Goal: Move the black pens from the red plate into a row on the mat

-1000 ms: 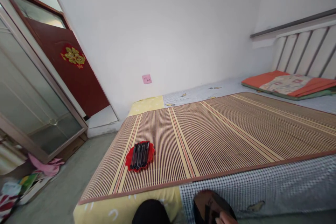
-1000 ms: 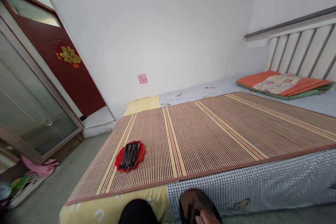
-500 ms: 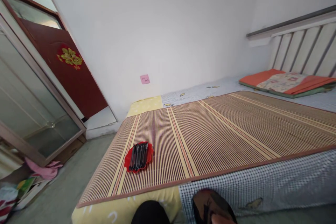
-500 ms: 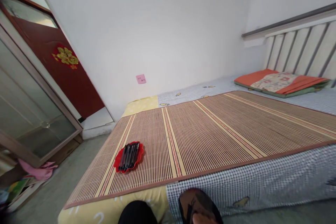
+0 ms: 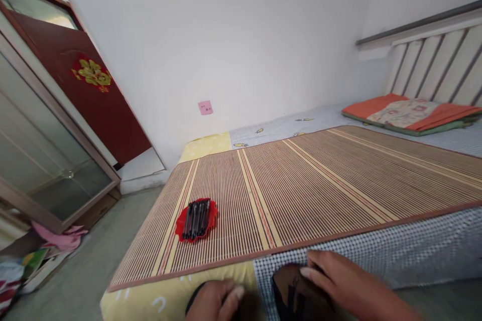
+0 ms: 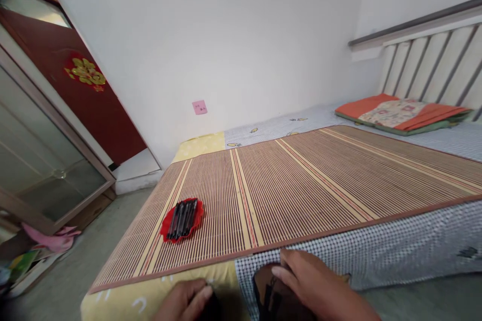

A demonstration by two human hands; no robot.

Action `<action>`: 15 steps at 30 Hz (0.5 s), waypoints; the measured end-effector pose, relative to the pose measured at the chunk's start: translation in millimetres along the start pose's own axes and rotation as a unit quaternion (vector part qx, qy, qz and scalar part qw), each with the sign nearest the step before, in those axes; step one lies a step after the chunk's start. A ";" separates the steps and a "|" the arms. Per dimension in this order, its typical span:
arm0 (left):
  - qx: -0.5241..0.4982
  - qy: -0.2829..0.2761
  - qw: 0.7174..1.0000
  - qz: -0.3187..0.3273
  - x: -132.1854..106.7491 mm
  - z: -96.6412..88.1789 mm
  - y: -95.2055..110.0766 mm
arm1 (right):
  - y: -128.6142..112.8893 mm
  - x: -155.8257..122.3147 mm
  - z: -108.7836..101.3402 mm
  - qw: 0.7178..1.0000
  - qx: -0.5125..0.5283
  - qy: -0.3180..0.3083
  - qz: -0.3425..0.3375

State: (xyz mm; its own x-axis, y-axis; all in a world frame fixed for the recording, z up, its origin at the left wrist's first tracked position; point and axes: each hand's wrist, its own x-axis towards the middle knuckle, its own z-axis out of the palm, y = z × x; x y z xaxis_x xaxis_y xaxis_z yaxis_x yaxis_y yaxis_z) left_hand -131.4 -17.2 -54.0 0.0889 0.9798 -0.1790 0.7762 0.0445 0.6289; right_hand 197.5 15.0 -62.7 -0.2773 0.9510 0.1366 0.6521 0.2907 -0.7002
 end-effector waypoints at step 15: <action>-0.325 0.120 0.932 -0.110 157.8 9.3 29.1 | 18.0 162.1 49.2 0.916 0.356 -0.011 0.183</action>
State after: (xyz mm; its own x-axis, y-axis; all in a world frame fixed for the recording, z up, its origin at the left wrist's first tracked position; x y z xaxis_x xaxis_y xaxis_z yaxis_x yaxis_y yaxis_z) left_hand -89.0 136.9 -71.0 -0.2295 0.9451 -0.2328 0.2099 0.2816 0.9363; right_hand 129.6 169.3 -87.6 -0.1506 0.9666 -0.2075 0.0809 -0.1971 -0.9770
